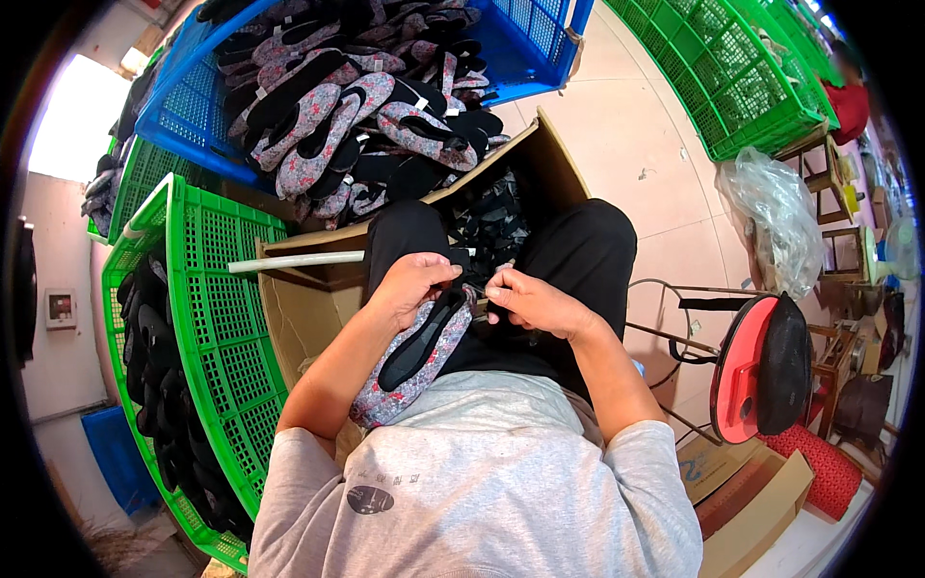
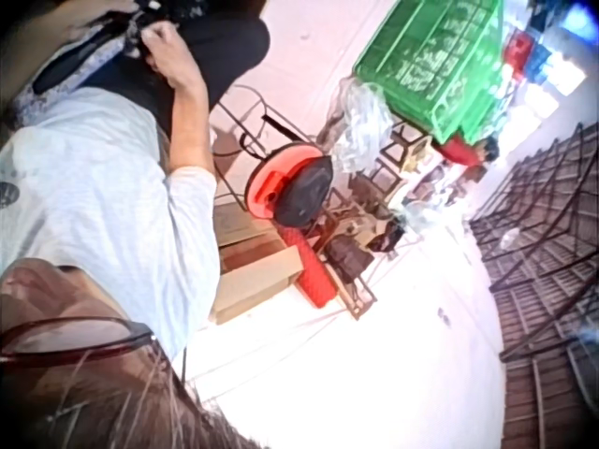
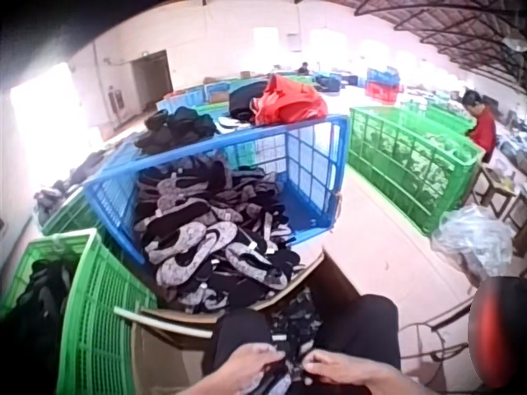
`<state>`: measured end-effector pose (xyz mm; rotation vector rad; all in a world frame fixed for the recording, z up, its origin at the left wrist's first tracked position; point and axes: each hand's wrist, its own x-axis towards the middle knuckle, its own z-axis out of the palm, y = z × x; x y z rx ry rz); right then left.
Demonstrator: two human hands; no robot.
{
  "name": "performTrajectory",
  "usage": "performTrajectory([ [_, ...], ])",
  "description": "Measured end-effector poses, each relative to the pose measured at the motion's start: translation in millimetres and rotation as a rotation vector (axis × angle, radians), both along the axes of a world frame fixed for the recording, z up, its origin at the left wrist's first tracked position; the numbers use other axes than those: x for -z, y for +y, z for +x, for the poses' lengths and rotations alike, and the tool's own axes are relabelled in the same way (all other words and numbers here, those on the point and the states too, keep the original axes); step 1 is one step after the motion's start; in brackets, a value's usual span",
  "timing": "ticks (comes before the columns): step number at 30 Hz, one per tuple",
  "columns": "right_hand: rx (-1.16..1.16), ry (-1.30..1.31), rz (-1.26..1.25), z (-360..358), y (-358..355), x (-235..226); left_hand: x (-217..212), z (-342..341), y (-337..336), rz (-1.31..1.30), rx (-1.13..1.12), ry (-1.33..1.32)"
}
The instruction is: The person sits on the floor and assembles slippers by hand. They pick up a slipper upper and a sole, align them, and press the edges together to attach the parts. The person repeats this process for multiple slippers, handling them one at a time.
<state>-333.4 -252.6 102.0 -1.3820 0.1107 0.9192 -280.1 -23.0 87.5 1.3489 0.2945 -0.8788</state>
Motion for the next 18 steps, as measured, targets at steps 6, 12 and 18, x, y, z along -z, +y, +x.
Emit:
performTrajectory([
  [6,-0.076,-0.07,-0.093,7.7,8.5,8.2,1.3,2.5,-2.0,0.0,-0.012,0.036],
  [12,-0.146,-0.125,-0.149,17.0,13.0,6.6,4.9,6.2,1.2,-0.033,0.011,0.075],
  [18,-0.163,-0.138,-0.186,20.1,18.8,-3.4,3.2,6.8,0.2,-0.037,0.011,0.082],
])
